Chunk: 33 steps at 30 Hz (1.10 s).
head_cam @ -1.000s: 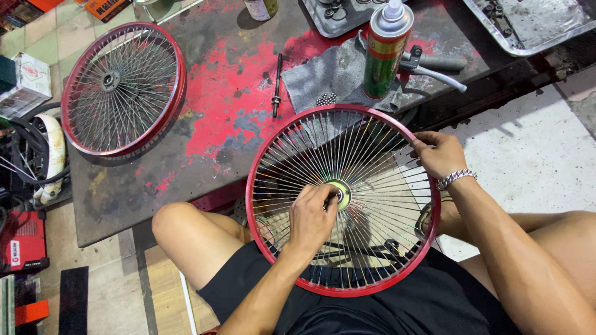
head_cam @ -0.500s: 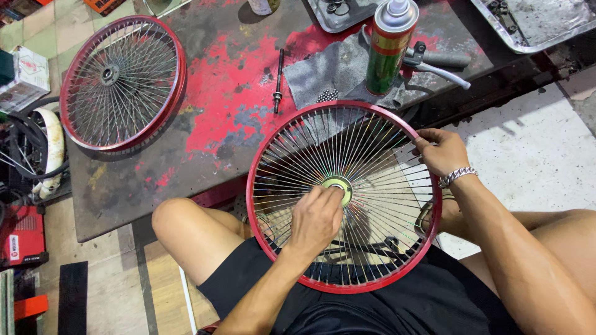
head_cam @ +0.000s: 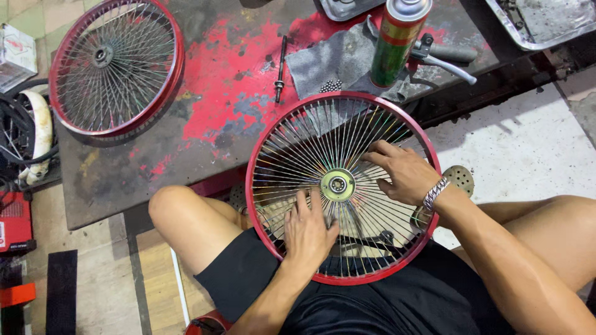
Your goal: The person prepares a bicycle wheel hub by cleaning steel bearings with a cloth and degreaser, then applies grease to the hub before inserting the bearings.
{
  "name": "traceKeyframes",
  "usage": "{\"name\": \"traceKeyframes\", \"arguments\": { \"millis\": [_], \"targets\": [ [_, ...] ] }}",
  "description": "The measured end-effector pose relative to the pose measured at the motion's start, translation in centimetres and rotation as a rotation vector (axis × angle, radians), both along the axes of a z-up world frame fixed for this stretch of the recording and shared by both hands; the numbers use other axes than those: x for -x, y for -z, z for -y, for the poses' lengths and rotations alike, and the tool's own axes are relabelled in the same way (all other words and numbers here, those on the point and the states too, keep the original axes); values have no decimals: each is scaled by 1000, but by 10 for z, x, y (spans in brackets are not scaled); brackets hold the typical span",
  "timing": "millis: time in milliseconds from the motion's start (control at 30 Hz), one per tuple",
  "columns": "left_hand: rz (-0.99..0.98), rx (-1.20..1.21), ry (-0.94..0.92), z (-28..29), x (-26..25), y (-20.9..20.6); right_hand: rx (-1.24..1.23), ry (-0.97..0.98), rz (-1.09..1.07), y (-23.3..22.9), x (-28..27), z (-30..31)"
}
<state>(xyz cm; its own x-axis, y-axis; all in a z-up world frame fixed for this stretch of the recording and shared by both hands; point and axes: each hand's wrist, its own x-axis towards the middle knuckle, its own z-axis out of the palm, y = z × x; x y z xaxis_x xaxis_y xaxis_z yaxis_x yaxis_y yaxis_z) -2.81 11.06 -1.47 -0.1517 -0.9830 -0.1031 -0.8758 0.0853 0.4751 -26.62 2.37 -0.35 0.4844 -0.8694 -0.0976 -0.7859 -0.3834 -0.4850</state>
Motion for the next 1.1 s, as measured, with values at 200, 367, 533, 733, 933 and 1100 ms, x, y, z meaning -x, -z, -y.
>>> {"name": "traceKeyframes", "arguments": {
  "millis": [200, 367, 533, 733, 933, 1100],
  "targets": [
    [-139, 19, -50, 3, -4, -7, -9, 75, -158, -10, -12, 4],
    [-178, 146, 189, 19, -40, -28, 145, -4, -210, -34, -2, -24],
    [-195, 221, 557, 65, -68, -43, 139, 158, -129, -36, -17, -72],
    [-214, 125, 829, 98, -69, -32, 38, 415, -62, -9, -41, -104],
    [-223, 51, 812, 105, -69, -15, 56, 396, -55, 5, -40, -100],
    [-220, 67, 841, 107, -72, -7, -71, 383, -119, -7, -43, -91]
  ]
}}
